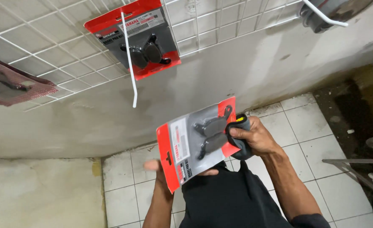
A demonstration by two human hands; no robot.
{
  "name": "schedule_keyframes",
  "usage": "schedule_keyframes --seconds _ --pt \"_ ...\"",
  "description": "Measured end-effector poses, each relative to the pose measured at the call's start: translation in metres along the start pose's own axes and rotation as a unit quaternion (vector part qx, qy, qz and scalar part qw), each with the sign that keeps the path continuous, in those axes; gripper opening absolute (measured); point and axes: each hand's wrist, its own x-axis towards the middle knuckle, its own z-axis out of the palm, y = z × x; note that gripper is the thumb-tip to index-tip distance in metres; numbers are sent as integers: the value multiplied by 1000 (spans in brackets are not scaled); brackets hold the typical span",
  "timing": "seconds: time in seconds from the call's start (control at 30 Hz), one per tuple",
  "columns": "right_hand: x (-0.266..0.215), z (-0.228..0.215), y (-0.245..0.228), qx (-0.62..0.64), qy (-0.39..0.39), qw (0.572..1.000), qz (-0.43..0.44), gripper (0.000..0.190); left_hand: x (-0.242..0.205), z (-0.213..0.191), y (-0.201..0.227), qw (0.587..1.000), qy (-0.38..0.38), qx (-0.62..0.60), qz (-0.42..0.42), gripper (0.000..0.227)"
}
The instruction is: Wipe the exterior plastic of a motorcycle brake pad package using a microfiber cloth.
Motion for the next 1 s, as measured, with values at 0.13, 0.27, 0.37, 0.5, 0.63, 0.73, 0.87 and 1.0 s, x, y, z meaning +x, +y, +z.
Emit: schedule_keyframes --seconds 0.13,0.27,0.37,0.5,0.63,0.73,0.87,1.0 --pt "3 0 -16 -159 -91 983 1 27 4 -7 -4 994 76 -68 -35 128" --pt "4 1 -23 -242 -143 959 22 24 4 -15 -11 969 175 -153 -80 132" --pt "3 -3 -22 -287 -185 940 0 19 9 -20 -17 941 239 -211 -112 137" --pt "-4 6 -37 -300 -196 933 -14 16 40 -13 -28 982 145 -106 -57 110" --pt "-4 -19 -29 -282 -127 950 -31 22 47 -1 -9 960 206 -190 -13 103" --pt "4 -80 20 -226 -78 970 -54 30 44 8 7 941 275 -195 28 103" --pt "-1 -77 26 -15 -75 986 -149 39 48 7 16 954 252 -109 120 95" --pt "-11 -45 -10 26 -105 977 -183 42 51 -3 19 961 192 -8 199 84"
